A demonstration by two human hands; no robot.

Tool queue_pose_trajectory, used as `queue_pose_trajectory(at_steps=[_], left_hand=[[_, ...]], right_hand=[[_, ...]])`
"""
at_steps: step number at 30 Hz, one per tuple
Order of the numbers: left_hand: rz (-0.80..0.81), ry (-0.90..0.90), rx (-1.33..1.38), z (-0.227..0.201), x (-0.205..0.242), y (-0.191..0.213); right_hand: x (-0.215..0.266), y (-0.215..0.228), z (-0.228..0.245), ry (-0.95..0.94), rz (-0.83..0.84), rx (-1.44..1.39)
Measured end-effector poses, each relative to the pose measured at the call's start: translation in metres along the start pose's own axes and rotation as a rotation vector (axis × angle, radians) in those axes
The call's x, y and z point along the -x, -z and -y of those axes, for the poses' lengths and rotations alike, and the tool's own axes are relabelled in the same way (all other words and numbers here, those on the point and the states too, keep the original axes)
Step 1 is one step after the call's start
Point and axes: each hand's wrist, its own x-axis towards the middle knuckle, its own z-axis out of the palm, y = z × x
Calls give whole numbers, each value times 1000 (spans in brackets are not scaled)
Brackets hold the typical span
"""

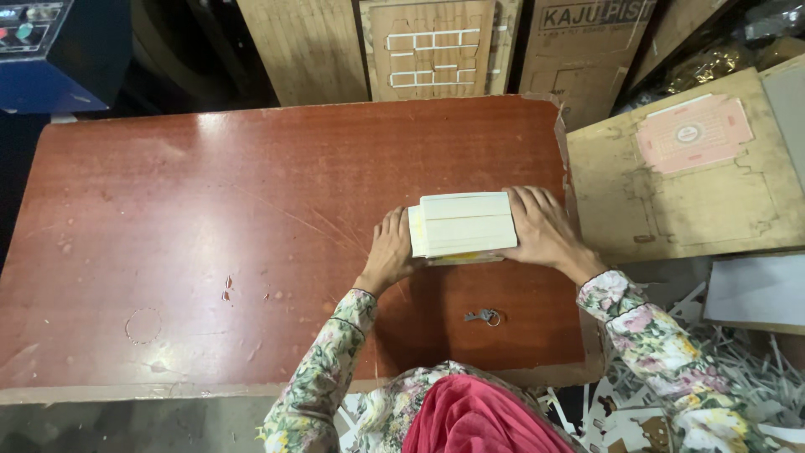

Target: The person folds and assembles small printed cardboard boxes on a wooden table, then moves to a nearby workbench to handle large printed sheets, aligning and stacking them. The person uses hands to fold flaps and tuck tabs into place, and later arranges sheets on a flat surface.

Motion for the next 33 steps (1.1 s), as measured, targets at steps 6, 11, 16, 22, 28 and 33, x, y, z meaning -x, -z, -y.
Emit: queue_pose_trajectory(at_steps=[6,11,16,22,28,33], left_hand=[[-4,20,-83,2,17,9],[21,21,2,10,15,20],[177,-28,-28,12,-14,45],[630,-5,59,18,-145,66],[798,-42,159,30,-297,11],[875,-112,298,46,-395,-33]], right_hand=[[9,3,18,29,-66,45],[6,7,33,4,-46,-8],[-10,22,14,-131,94,-125],[-51,33,-76,-460,383,-515],[-95,0,-194,-575,448,-751],[-132,-41,-298,-602,470,-815]])
